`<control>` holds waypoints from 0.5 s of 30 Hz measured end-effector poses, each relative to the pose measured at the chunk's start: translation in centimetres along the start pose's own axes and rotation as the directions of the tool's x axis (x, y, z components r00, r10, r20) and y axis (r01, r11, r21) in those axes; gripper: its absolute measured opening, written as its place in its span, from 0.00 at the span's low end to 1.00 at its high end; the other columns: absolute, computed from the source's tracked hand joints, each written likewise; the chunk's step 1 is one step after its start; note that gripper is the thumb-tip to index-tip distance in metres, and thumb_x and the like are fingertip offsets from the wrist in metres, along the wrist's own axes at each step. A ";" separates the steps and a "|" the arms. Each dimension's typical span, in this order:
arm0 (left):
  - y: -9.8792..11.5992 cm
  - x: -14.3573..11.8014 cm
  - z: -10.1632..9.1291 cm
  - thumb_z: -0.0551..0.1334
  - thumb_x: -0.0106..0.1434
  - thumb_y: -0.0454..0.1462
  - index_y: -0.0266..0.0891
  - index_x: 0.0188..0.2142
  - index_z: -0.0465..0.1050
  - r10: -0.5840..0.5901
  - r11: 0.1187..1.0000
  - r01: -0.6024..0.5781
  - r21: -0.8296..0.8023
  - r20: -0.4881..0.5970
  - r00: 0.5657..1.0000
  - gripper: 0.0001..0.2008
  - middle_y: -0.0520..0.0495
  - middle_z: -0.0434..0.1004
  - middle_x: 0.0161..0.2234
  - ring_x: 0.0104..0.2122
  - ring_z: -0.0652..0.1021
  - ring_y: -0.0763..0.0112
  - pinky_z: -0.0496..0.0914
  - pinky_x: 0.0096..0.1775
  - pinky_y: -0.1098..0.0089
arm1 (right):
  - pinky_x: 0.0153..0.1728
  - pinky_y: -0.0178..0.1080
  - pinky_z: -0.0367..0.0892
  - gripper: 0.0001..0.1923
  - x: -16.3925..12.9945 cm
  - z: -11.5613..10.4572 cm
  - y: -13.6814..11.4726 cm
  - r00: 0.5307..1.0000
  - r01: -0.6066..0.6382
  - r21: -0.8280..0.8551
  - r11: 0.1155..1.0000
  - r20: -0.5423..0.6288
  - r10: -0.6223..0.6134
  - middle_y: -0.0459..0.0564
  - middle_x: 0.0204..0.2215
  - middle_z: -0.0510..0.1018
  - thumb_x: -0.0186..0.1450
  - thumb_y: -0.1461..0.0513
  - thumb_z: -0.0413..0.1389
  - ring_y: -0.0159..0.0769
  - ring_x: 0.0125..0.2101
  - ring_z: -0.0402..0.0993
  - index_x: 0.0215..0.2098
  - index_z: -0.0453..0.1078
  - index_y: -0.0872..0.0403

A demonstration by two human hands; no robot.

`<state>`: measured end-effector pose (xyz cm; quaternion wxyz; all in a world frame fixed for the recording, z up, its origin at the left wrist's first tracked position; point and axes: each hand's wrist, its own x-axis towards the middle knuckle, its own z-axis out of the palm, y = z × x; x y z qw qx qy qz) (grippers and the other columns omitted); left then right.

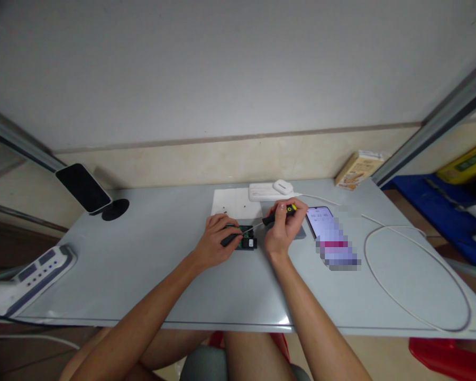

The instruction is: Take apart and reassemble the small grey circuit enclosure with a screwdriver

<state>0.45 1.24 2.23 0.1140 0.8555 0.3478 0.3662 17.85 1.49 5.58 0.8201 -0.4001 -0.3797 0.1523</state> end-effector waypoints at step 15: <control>-0.1 -0.1 0.3 0.64 0.69 0.37 0.44 0.38 0.80 0.077 0.997 -0.077 0.009 -0.050 0.996 0.05 0.49 0.82 0.40 0.46 0.73 0.63 0.66 0.53 0.58 | 0.24 0.32 0.62 0.13 -0.4 -0.1 -0.1 0.998 0.006 -0.091 0.996 0.059 -0.001 0.38 0.28 0.66 0.70 0.53 0.58 0.27 0.22 0.65 0.45 0.59 0.48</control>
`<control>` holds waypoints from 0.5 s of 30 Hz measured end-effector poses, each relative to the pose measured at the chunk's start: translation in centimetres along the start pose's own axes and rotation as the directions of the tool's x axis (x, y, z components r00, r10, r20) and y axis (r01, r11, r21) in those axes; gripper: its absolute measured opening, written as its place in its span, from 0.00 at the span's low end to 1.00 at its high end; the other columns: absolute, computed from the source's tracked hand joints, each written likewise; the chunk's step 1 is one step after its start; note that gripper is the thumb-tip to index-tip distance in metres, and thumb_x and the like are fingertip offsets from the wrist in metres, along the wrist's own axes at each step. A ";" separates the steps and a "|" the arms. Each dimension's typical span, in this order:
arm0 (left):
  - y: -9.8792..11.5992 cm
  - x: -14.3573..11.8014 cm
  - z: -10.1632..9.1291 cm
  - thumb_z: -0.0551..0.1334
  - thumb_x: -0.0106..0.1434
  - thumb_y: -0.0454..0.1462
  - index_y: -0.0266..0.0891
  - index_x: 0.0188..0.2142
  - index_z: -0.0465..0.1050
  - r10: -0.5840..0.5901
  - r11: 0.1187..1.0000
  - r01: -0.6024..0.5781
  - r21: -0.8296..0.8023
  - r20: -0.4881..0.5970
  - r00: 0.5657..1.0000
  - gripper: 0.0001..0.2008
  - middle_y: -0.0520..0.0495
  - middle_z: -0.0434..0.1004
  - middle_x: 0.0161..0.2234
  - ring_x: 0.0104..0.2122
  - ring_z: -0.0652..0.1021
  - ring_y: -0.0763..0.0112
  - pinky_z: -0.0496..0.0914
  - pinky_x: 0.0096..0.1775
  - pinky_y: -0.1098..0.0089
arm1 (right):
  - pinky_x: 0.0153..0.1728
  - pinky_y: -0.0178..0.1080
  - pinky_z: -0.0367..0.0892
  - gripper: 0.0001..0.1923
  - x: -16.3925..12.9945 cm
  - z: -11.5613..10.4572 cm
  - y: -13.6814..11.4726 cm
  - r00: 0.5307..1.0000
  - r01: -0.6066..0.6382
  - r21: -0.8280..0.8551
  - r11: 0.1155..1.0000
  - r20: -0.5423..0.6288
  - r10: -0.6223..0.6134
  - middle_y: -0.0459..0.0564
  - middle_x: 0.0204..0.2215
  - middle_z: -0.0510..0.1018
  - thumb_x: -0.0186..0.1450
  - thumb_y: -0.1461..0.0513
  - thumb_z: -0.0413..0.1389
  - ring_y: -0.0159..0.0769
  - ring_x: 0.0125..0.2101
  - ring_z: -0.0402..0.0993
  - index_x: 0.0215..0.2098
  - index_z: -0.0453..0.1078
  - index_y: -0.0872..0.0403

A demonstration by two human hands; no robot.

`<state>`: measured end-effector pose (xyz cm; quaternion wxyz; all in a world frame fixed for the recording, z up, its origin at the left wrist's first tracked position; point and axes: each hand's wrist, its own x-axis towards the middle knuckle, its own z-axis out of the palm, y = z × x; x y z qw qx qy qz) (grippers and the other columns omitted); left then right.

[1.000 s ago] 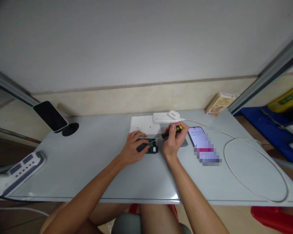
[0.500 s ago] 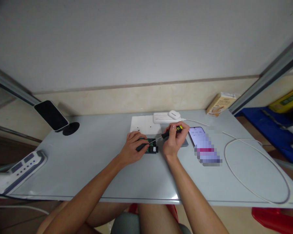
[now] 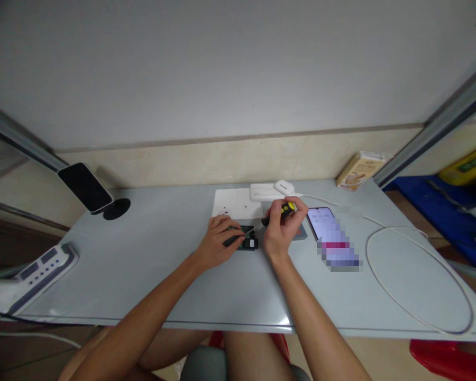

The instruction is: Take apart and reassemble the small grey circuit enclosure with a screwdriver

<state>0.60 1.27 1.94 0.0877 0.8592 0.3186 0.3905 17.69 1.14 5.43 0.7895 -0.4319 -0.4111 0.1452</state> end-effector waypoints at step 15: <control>0.2 0.0 -0.1 0.65 0.69 0.46 0.46 0.47 0.80 -0.133 0.991 0.134 0.005 0.164 0.978 0.12 0.48 0.82 0.47 0.52 0.72 0.59 0.64 0.58 0.55 | 0.28 0.37 0.67 0.13 -0.3 -0.2 -0.5 0.993 0.062 -0.053 0.997 0.104 -0.056 0.46 0.35 0.74 0.72 0.57 0.56 0.30 0.25 0.70 0.54 0.68 0.46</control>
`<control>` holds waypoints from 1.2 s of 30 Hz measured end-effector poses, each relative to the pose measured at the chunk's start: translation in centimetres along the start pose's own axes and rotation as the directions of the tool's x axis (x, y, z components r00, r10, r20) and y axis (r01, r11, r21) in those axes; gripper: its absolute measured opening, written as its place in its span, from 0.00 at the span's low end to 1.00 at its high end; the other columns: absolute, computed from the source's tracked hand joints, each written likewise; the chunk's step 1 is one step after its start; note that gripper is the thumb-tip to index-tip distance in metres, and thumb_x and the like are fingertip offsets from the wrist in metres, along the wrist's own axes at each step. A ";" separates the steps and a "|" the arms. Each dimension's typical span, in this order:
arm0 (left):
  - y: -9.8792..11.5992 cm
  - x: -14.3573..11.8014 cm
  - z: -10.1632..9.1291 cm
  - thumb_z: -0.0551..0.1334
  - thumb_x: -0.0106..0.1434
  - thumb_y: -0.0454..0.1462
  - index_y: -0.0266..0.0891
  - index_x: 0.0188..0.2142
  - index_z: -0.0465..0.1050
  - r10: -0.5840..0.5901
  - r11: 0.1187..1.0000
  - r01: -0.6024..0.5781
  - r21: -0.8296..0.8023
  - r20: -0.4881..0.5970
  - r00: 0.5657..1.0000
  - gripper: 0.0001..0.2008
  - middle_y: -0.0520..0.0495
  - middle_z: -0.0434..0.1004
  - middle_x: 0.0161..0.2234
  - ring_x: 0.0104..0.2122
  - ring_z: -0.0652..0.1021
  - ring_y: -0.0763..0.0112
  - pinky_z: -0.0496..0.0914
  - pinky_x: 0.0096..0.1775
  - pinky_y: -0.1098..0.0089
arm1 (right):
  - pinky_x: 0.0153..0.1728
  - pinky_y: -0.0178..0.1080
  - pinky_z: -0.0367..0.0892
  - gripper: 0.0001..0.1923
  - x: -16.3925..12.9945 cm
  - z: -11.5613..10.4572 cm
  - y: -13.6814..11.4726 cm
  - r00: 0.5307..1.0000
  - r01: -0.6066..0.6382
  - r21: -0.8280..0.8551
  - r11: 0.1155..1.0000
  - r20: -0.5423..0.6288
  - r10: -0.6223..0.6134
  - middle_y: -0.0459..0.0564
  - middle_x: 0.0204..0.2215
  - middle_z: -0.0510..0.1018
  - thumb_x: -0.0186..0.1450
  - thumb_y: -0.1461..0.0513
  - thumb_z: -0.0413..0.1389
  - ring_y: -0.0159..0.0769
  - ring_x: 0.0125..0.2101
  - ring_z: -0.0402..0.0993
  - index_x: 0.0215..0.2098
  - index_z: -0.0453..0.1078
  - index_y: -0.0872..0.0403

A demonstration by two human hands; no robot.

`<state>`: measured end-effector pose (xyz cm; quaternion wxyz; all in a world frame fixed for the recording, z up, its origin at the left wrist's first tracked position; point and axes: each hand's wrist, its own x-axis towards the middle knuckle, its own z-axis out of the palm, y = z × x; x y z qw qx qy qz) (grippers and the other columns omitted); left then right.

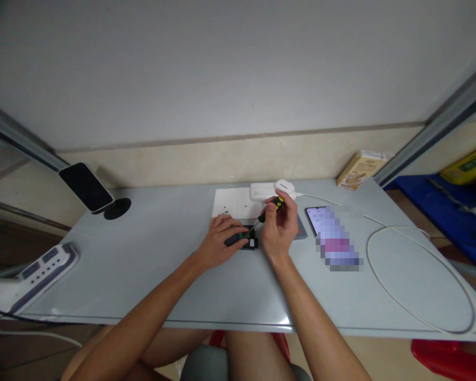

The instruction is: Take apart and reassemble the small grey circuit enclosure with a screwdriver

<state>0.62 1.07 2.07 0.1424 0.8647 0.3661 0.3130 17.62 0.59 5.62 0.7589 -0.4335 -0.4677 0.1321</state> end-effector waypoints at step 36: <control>0.1 0.1 -0.4 0.63 0.68 0.52 0.46 0.61 0.68 -0.018 0.999 0.011 0.032 0.228 0.974 0.27 0.42 0.75 0.59 0.58 0.73 0.56 0.55 0.62 0.52 | 0.39 0.42 0.72 0.12 -0.2 -0.2 0.8 0.970 -0.041 -0.092 0.995 0.234 0.061 0.50 0.43 0.78 0.71 0.57 0.56 0.37 0.38 0.76 0.51 0.71 0.48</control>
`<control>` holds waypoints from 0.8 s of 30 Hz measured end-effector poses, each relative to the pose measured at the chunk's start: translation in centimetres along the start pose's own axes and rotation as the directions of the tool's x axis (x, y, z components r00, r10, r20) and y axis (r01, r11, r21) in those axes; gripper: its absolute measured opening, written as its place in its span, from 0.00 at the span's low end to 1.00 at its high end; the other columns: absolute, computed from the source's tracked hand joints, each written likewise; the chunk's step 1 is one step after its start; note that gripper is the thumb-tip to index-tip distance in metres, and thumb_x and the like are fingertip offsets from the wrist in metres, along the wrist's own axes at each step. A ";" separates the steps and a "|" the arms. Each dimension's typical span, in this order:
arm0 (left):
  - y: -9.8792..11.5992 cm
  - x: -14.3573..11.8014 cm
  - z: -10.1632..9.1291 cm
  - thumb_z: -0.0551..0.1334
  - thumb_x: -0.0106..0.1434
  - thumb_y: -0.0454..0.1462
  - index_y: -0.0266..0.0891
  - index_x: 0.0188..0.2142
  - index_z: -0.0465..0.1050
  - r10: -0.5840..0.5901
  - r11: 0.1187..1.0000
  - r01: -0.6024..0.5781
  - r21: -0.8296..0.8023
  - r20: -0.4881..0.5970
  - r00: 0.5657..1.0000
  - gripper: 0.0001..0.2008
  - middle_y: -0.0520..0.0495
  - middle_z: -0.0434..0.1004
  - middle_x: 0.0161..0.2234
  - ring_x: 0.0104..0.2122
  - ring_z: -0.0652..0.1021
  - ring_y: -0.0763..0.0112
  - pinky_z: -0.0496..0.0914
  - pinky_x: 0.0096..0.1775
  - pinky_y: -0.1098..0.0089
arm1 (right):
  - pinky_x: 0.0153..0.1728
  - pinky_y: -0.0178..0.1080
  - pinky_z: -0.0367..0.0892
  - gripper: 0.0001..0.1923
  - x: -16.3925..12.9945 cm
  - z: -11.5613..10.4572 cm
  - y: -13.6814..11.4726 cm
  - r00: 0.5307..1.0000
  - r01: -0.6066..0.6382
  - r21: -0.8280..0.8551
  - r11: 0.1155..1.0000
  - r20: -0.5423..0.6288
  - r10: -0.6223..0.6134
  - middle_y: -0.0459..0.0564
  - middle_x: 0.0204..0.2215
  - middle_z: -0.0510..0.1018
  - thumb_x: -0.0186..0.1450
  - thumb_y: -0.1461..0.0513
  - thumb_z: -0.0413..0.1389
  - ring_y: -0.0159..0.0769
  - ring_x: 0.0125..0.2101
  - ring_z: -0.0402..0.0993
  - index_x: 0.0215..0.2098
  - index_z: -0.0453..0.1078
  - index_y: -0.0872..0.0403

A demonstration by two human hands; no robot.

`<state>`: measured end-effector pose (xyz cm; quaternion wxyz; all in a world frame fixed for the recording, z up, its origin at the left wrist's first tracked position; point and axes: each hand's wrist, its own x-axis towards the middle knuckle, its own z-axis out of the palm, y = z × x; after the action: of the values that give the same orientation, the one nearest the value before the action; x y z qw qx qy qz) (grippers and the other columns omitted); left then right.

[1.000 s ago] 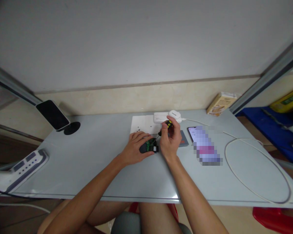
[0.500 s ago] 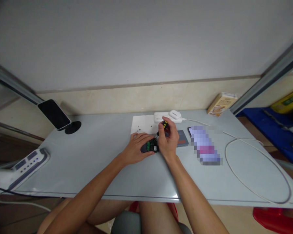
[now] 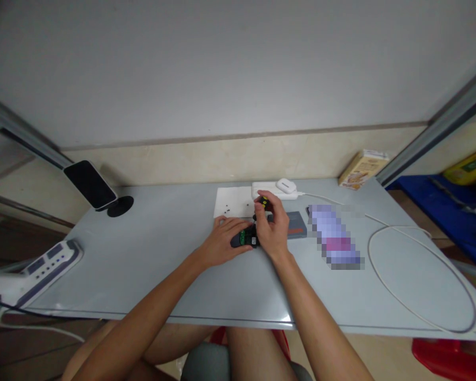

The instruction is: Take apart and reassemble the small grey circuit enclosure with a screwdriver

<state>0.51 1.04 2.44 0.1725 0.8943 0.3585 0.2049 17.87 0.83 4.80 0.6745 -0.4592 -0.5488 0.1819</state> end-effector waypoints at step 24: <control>-0.1 0.1 -0.1 0.65 0.66 0.52 0.48 0.59 0.70 -0.025 0.999 0.025 -0.036 0.005 1.000 0.25 0.45 0.76 0.58 0.57 0.74 0.57 0.57 0.61 0.53 | 0.29 0.38 0.63 0.17 3.7 -1.3 -0.8 0.833 -0.393 0.420 0.818 0.540 0.122 0.42 0.29 0.70 0.64 0.50 0.64 0.32 0.26 0.67 0.36 0.61 0.48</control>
<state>0.46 1.17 2.54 0.1921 0.8869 0.3656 0.2071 20.08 2.64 7.62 0.5783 -0.2727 -0.5623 0.5244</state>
